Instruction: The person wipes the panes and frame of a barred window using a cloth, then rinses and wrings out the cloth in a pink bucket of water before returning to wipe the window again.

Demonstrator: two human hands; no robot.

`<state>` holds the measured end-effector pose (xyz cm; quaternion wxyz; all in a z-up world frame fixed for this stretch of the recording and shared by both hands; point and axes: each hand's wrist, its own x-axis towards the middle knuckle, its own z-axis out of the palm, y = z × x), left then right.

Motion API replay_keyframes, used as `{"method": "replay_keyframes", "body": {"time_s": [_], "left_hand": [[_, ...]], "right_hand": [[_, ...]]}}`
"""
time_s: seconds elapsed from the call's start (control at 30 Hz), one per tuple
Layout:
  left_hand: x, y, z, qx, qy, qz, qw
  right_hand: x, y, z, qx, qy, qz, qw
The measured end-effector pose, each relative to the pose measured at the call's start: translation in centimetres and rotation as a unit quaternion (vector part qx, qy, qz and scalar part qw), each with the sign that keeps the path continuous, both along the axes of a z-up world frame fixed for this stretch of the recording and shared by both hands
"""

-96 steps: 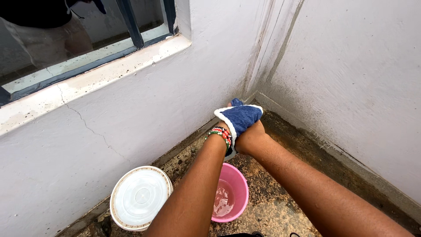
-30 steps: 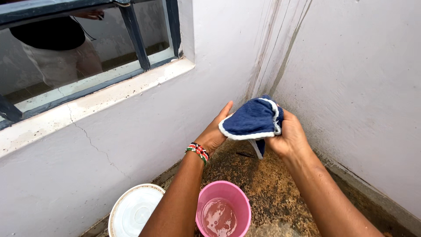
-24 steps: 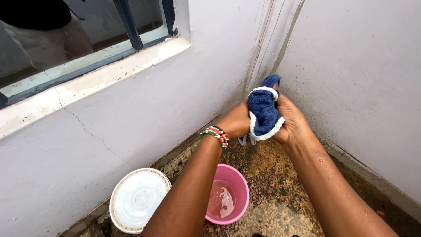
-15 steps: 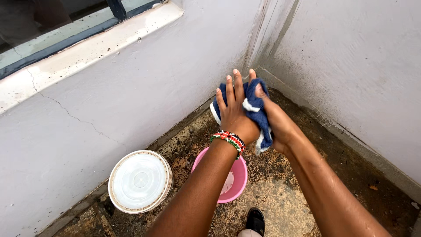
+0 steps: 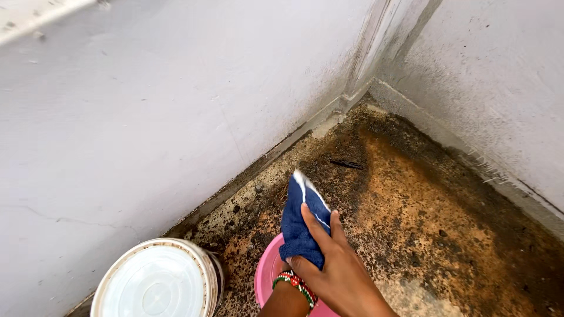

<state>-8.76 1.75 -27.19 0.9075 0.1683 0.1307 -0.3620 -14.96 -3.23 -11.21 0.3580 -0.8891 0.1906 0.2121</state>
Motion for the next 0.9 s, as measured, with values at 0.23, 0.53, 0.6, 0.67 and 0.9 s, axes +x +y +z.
{"method": "replay_keyframes", "body": {"time_s": [0.23,0.53,0.6,0.67,0.9], "left_hand": [[-8.3,1.8,-13.2,-0.574,0.719,0.316,-0.231],[-9.8,3.1,-14.3,-0.561,0.677,0.401,-0.257],[-9.9,3.7,-14.1,-0.562,0.689,0.371,-0.267],[-10.2,4.5,-13.8,-0.557,0.704,0.347,-0.271],[-10.5,6.6,-12.7,-0.533,0.717,0.355,-0.276]], "right_hand": [[1.0,0.5,-15.2,-0.129,0.139,-0.071,0.979],[-1.3,-0.7,-28.1,-0.135,0.081,-0.175,0.972],[-1.1,-1.2,-30.1,-0.142,0.076,-0.185,0.969],[-1.2,-1.8,-31.7,-0.152,0.074,-0.19,0.967],[-2.9,-4.9,-36.1,-0.123,0.021,-0.187,0.974]]}}
